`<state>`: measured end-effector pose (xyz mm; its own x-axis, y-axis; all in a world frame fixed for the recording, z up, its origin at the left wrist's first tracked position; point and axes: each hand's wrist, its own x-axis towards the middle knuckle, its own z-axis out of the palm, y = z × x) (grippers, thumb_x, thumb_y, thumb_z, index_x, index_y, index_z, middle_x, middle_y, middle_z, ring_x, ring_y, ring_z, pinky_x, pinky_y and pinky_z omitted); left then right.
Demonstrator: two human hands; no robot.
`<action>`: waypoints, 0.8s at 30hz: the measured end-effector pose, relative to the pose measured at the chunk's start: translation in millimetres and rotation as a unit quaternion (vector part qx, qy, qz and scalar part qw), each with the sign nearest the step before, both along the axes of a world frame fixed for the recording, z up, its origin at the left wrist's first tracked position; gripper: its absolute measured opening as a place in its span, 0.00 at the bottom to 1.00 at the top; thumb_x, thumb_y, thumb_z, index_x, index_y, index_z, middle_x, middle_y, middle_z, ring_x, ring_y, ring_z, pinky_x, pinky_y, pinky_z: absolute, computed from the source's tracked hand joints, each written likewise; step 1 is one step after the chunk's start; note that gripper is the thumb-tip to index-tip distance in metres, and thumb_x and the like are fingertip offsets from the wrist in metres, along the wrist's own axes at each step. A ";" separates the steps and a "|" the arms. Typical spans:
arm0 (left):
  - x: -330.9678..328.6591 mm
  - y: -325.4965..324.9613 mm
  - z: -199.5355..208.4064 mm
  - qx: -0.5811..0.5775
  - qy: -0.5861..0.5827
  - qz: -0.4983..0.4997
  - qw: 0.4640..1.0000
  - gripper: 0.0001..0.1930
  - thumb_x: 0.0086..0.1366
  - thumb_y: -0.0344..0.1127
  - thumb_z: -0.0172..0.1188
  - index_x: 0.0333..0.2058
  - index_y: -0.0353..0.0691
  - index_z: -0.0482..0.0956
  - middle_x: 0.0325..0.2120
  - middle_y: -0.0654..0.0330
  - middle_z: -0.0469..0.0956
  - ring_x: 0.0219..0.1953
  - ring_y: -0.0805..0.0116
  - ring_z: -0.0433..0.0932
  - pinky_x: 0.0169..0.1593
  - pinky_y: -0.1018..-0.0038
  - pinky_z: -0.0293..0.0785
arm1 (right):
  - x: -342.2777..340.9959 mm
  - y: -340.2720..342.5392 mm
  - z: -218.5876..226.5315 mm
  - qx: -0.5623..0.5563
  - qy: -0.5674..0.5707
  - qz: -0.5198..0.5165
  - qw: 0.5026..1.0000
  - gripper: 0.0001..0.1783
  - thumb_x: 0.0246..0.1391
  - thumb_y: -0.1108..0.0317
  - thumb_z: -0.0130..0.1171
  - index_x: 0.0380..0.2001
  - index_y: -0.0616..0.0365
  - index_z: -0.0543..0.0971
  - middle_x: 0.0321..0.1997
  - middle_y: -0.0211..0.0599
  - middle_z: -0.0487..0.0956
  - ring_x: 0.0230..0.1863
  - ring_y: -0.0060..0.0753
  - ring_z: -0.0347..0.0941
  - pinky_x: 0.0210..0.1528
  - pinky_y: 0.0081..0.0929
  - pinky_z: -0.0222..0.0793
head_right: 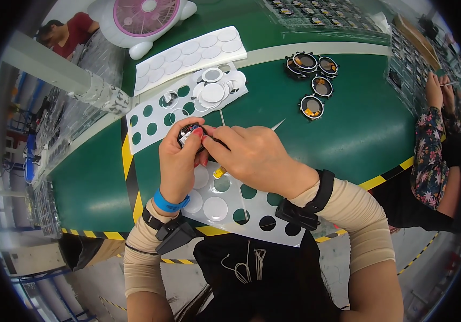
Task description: The person picks up a watch case and a circuit board, fits the board into the case, and uses tweezers to press down the internal components. They then place the back cover onto the watch case and press it firmly into place by hand.
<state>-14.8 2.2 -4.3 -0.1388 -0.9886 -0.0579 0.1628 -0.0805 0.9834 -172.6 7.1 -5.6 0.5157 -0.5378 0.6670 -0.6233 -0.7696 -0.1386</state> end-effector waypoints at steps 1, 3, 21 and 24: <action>0.2 -0.1 0.2 0.000 0.000 0.000 1.000 0.10 0.59 0.25 0.46 0.40 0.33 0.70 0.28 0.62 0.76 0.16 0.83 0.65 0.19 0.87 0.61 | -0.1 0.1 0.5 0.002 -0.001 0.001 1.000 0.17 0.31 0.77 0.59 0.32 0.60 0.76 0.31 0.35 0.76 0.23 0.27 0.74 0.21 0.18 0.68; 1.2 -0.6 1.5 0.013 -0.008 -0.009 1.000 0.11 0.60 0.26 0.45 0.42 0.33 0.69 0.30 0.60 0.76 0.17 0.83 0.65 0.20 0.86 0.61 | -0.4 0.3 1.5 0.005 -0.003 0.002 1.000 0.16 0.32 0.77 0.59 0.32 0.60 0.76 0.31 0.34 0.76 0.23 0.27 0.74 0.20 0.18 0.68; 2.7 -2.1 1.2 0.012 0.062 -0.057 0.996 0.15 0.63 0.28 0.36 0.47 0.34 0.65 0.40 0.53 0.74 0.21 0.79 0.66 0.21 0.84 0.63 | -3.4 -4.2 1.1 -0.021 -0.012 -0.023 0.999 0.18 0.31 0.75 0.59 0.33 0.58 0.77 0.31 0.33 0.75 0.24 0.26 0.74 0.19 0.17 0.66; 3.5 -2.0 0.0 0.011 0.061 -0.055 0.997 0.15 0.63 0.27 0.36 0.47 0.34 0.65 0.39 0.53 0.74 0.21 0.79 0.66 0.21 0.85 0.62 | -2.9 -3.2 2.1 -0.019 -0.008 -0.022 1.000 0.18 0.31 0.75 0.59 0.33 0.58 0.77 0.31 0.33 0.75 0.24 0.26 0.74 0.20 0.18 0.66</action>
<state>-11.3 0.3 -4.2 -0.2537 -0.9657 -0.0558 0.2705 -0.1262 0.9544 -175.5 3.9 -3.5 0.4813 -0.5337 0.6954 -0.6553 -0.7460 -0.1190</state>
